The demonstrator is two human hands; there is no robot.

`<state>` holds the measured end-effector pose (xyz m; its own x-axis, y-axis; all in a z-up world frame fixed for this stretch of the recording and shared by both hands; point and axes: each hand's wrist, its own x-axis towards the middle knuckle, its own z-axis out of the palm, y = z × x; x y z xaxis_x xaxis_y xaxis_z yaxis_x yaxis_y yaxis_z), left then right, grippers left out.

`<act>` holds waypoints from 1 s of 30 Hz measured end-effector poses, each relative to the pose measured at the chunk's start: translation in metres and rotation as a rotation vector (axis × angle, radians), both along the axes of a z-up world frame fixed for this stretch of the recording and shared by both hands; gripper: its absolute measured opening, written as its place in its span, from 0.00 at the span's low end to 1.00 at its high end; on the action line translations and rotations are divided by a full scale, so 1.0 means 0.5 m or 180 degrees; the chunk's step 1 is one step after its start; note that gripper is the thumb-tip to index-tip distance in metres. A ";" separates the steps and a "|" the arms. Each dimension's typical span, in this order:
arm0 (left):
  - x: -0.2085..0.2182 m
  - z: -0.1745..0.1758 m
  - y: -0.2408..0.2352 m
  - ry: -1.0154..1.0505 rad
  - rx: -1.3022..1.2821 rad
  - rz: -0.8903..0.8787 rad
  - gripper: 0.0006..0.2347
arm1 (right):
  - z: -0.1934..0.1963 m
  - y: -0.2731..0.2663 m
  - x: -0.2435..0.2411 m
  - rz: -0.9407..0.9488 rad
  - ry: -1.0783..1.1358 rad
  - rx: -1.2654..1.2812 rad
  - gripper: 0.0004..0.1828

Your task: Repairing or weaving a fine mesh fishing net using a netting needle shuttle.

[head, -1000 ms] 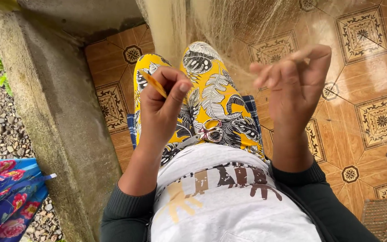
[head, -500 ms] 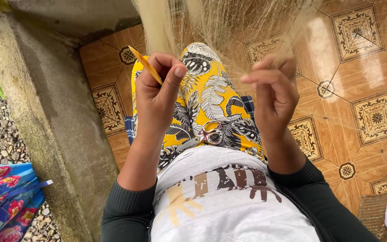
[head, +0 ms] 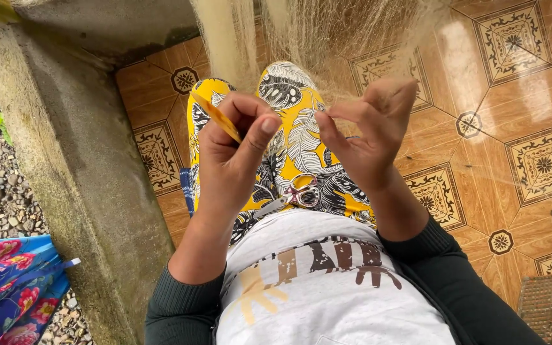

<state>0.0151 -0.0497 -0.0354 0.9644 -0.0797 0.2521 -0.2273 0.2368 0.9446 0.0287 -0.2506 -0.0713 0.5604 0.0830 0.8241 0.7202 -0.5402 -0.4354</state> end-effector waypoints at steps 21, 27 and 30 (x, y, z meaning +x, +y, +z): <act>-0.072 -0.020 0.054 -0.0734 0.1256 0.0674 0.24 | 0.011 -0.021 -0.029 -0.0087 0.0277 -0.0345 0.18; -0.131 0.022 0.013 -0.0796 0.2835 -0.0772 0.14 | 0.013 -0.016 -0.012 -0.0209 0.0304 -0.0451 0.19; -0.134 0.020 -0.010 -0.1471 0.2816 -0.0740 0.03 | 0.020 -0.005 -0.016 -0.0201 0.0383 -0.0416 0.20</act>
<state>-0.0520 -0.0549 -0.0256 0.7249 -0.5902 0.3553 -0.6508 -0.4176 0.6341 0.0209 -0.2529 -0.0612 0.6619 0.1463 0.7352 0.6298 -0.6404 -0.4396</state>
